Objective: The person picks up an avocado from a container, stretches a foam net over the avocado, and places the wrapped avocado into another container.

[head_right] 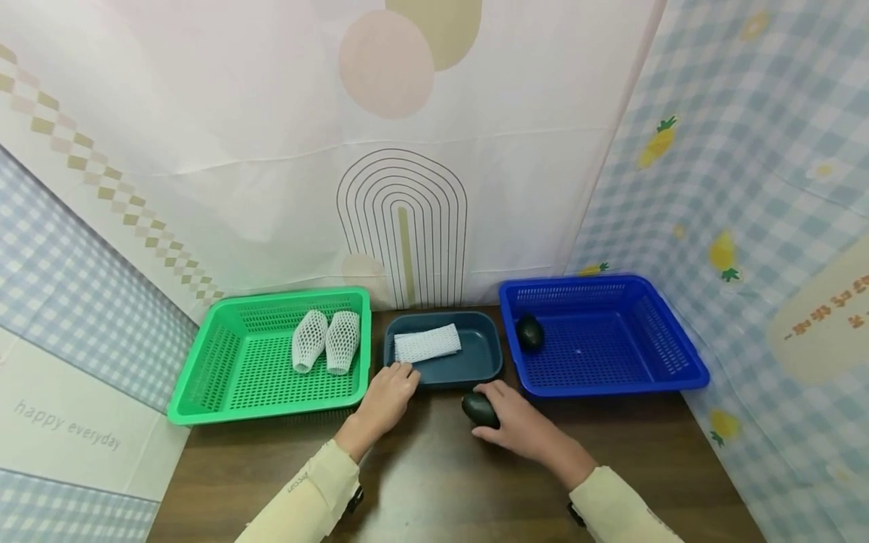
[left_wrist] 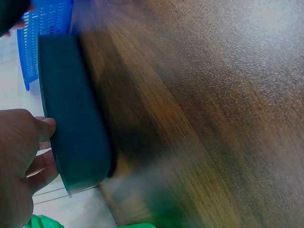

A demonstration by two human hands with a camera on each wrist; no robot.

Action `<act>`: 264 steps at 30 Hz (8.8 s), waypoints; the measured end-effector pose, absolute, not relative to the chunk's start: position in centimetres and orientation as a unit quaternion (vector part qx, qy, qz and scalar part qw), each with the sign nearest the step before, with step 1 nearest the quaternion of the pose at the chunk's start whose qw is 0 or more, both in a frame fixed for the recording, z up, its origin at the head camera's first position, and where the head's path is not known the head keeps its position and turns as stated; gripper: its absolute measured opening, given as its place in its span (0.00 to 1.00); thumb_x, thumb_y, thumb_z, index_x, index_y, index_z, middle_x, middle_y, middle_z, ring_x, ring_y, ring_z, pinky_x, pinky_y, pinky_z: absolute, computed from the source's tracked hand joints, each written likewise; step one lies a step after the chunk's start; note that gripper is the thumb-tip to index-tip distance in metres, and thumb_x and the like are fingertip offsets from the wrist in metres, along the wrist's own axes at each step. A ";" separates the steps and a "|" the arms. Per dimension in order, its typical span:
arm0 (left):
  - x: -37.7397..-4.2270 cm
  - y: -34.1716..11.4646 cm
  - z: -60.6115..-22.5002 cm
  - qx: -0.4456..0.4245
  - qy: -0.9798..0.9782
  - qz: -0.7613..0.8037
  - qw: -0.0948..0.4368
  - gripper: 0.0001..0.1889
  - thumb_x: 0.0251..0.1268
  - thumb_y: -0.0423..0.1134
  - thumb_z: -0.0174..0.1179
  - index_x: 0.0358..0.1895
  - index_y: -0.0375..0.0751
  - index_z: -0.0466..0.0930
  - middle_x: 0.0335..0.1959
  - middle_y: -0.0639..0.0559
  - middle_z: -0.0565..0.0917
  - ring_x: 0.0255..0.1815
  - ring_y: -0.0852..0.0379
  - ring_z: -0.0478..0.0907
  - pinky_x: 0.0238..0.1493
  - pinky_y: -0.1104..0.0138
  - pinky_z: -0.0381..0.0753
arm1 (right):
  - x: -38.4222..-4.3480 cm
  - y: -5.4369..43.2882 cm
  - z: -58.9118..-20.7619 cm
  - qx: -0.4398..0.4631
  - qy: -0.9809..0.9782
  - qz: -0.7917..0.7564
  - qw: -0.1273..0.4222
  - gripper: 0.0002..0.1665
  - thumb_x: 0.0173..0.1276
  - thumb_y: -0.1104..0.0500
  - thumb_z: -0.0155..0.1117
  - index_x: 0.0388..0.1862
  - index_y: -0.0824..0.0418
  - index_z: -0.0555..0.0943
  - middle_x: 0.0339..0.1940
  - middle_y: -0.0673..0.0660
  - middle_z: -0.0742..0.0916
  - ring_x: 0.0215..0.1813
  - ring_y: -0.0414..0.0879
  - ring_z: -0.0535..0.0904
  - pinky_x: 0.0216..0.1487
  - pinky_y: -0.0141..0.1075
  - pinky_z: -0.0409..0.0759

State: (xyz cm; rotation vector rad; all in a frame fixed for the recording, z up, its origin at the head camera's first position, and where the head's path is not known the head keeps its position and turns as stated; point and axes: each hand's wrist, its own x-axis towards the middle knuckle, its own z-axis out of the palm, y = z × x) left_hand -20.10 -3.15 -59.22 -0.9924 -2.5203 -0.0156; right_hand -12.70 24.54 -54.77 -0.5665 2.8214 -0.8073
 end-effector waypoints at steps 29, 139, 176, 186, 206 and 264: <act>-20.1 -3.2 -59.1 -0.359 -0.911 0.002 0.205 0.04 0.65 0.32 0.68 0.40 0.43 0.85 0.35 0.49 0.83 0.36 0.52 0.80 0.31 0.63 0.78 | -11.9 23.2 -61.4 -0.172 0.973 -0.150 0.031 0.42 0.61 0.43 0.78 0.68 0.61 0.75 0.57 0.59 0.82 0.56 0.55 0.79 0.53 0.49 0.83; -24.3 -1.2 -50.5 -0.300 -0.916 -0.251 0.090 0.12 0.79 0.31 0.53 0.57 0.36 0.82 0.50 0.43 0.87 0.50 0.48 0.86 0.48 0.58 0.87 | -18.7 24.3 -49.3 -0.220 0.931 -0.227 -0.182 0.28 0.67 0.59 0.74 0.64 0.64 0.77 0.61 0.63 0.83 0.63 0.57 0.78 0.61 0.55 0.80; -18.4 1.3 -47.4 -0.399 -0.828 -0.295 0.262 0.11 0.77 0.33 0.58 0.56 0.37 0.82 0.45 0.49 0.85 0.46 0.57 0.84 0.53 0.67 0.84 | -16.3 22.3 -46.8 -0.319 0.864 -0.318 -0.224 0.17 0.61 0.69 0.74 0.49 0.63 0.83 0.33 0.53 0.87 0.27 0.34 0.78 0.26 0.27 0.80; -19.4 0.3 -47.3 -0.386 -0.774 -0.372 0.337 0.11 0.71 0.25 0.61 0.53 0.33 0.83 0.43 0.44 0.86 0.43 0.53 0.86 0.47 0.69 0.86 | -15.9 23.0 -47.9 -0.317 0.885 -0.302 -0.157 0.12 0.65 0.65 0.73 0.45 0.61 0.80 0.28 0.49 0.85 0.25 0.29 0.73 0.23 0.25 0.74; -18.3 -0.2 -48.3 -0.406 -0.821 -0.363 0.170 0.15 0.74 0.41 0.60 0.57 0.36 0.81 0.52 0.45 0.87 0.52 0.52 0.85 0.58 0.59 0.84 | -15.3 21.5 -48.0 -0.280 0.861 -0.356 -0.230 0.11 0.63 0.71 0.71 0.41 0.61 0.81 0.25 0.50 0.84 0.25 0.33 0.74 0.25 0.24 0.74; -18.3 -2.2 -51.3 -0.239 -0.874 -0.419 0.057 0.38 0.56 0.38 0.76 0.69 0.40 0.67 0.58 0.39 0.83 0.52 0.45 0.85 0.53 0.50 0.86 | -13.8 22.5 -51.0 -0.279 0.884 -0.302 -0.224 0.28 0.67 0.58 0.73 0.62 0.66 0.75 0.65 0.62 0.79 0.65 0.54 0.76 0.73 0.24 0.64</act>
